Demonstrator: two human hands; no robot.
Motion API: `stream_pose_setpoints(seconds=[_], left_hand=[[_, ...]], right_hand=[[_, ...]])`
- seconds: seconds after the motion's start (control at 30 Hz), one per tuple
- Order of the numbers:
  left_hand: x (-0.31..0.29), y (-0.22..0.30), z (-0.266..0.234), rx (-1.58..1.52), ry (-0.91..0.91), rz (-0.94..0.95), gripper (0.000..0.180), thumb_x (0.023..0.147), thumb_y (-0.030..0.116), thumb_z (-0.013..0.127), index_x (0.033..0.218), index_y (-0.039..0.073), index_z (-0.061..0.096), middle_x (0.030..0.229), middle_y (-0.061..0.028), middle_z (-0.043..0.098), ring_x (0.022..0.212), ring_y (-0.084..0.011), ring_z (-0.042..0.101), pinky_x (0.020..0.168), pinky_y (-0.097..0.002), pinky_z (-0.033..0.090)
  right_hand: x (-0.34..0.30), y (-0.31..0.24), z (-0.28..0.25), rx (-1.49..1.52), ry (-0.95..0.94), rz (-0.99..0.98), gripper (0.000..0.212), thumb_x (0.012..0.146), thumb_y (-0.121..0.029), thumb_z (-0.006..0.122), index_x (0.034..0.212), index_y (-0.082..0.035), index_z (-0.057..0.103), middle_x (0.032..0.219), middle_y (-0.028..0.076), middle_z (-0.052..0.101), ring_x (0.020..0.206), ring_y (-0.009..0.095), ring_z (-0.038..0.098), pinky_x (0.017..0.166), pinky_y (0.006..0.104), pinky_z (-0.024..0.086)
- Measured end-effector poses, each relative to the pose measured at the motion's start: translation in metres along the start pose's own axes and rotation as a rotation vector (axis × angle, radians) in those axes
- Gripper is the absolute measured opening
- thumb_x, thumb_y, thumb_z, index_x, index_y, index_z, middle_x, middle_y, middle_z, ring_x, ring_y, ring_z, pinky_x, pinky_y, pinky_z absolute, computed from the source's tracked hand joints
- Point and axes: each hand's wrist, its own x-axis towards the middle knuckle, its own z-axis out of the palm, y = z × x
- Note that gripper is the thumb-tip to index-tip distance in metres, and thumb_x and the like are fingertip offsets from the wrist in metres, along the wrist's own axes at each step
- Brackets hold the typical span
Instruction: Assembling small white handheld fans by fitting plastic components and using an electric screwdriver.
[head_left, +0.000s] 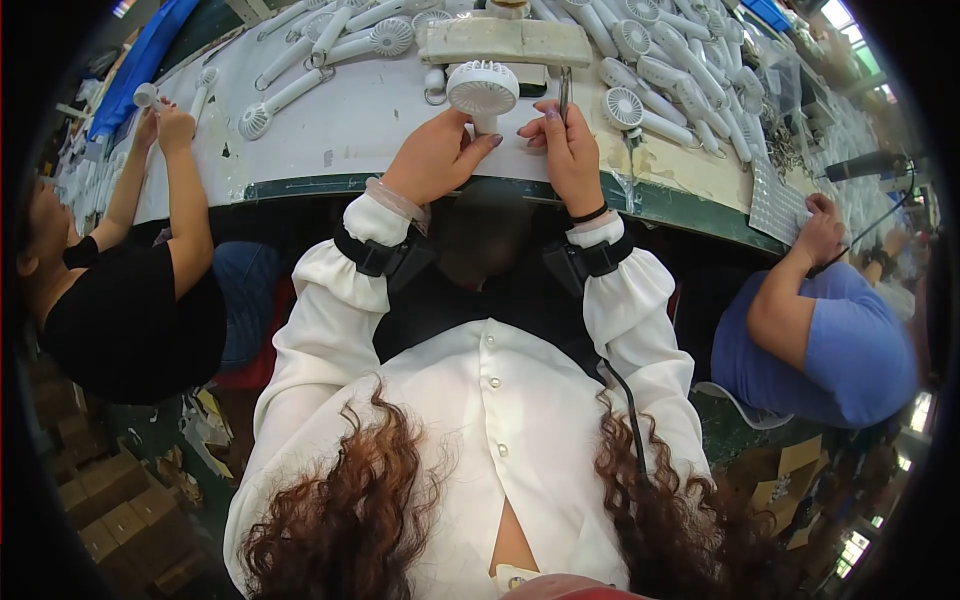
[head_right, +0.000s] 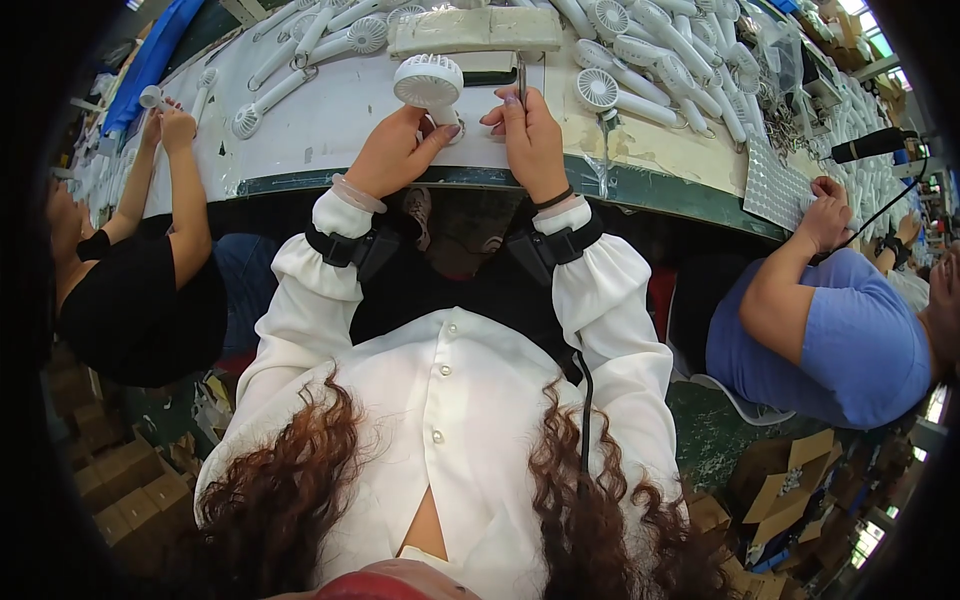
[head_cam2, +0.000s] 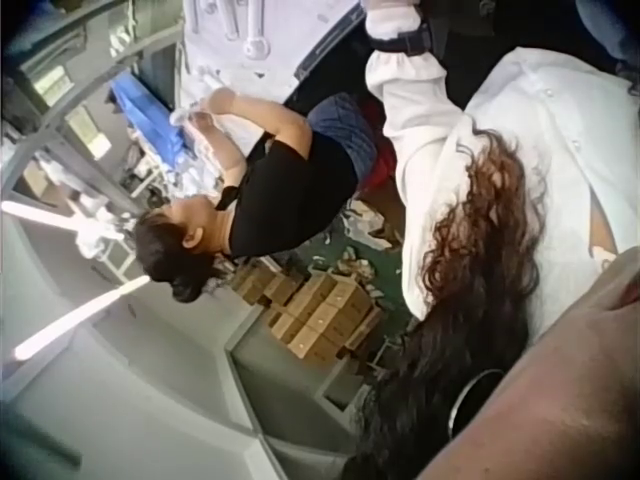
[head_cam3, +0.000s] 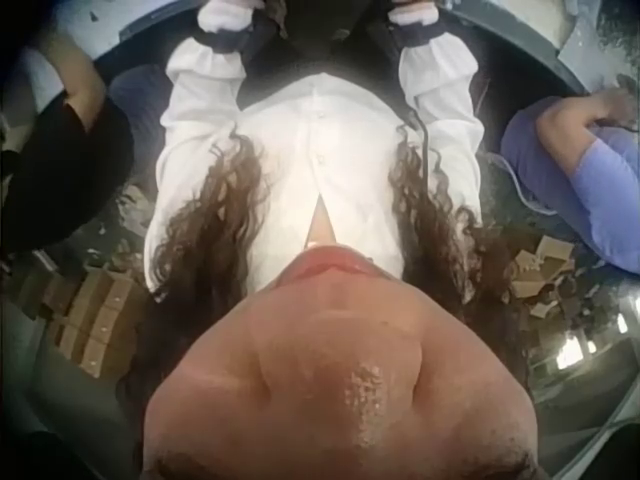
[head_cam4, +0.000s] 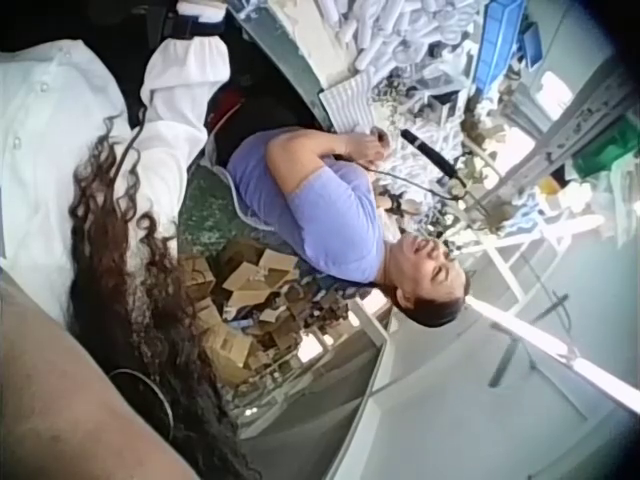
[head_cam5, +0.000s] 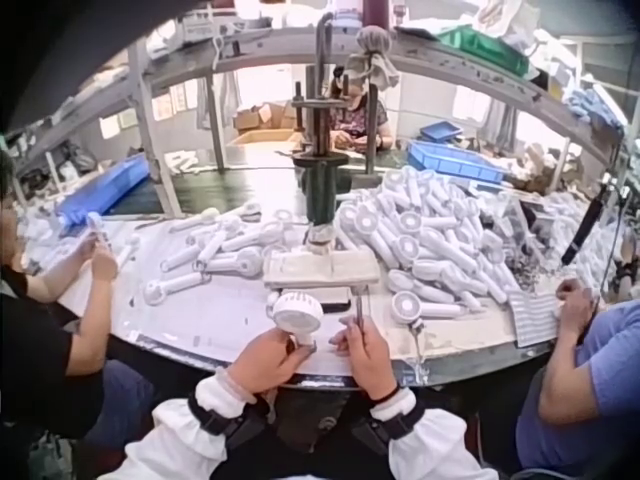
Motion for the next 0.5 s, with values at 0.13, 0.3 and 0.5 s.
stream_pose_setpoints(seconds=[0.13,0.3,0.5], left_hand=[[-0.001,-0.001,0.001,-0.006,0.008,0.000,0.036,0.089,0.031,0.064,0.107,0.000,0.057,0.086,-0.0168,0.065,0.077,-0.0324,0.063,0.071,-0.0394,0.049],[0.002,-0.005,0.003,-0.005,-0.027,-0.027,0.037,0.089,0.032,0.064,0.105,-0.001,0.058,0.086,-0.0179,0.065,0.078,-0.0347,0.063,0.071,-0.0399,0.049],[0.014,0.000,0.007,0.083,0.008,-0.001,0.041,0.089,0.034,0.064,0.102,-0.003,0.055,0.086,-0.0213,0.064,0.081,-0.0392,0.061,0.071,-0.0420,0.049]], right_hand=[[0.000,0.000,0.000,-0.004,-0.002,-0.005,0.025,0.103,-0.022,0.042,0.111,-0.001,0.054,0.084,0.005,0.067,0.073,0.006,0.054,0.071,0.0208,0.045],[0.000,-0.001,0.000,-0.002,-0.003,0.002,0.025,0.103,-0.022,0.042,0.111,-0.001,0.054,0.084,0.005,0.067,0.074,0.006,0.054,0.071,0.0207,0.045],[0.000,-0.002,0.001,-0.001,0.010,0.010,0.025,0.103,-0.022,0.043,0.111,-0.001,0.055,0.084,0.006,0.066,0.073,0.007,0.055,0.070,0.0210,0.045]])
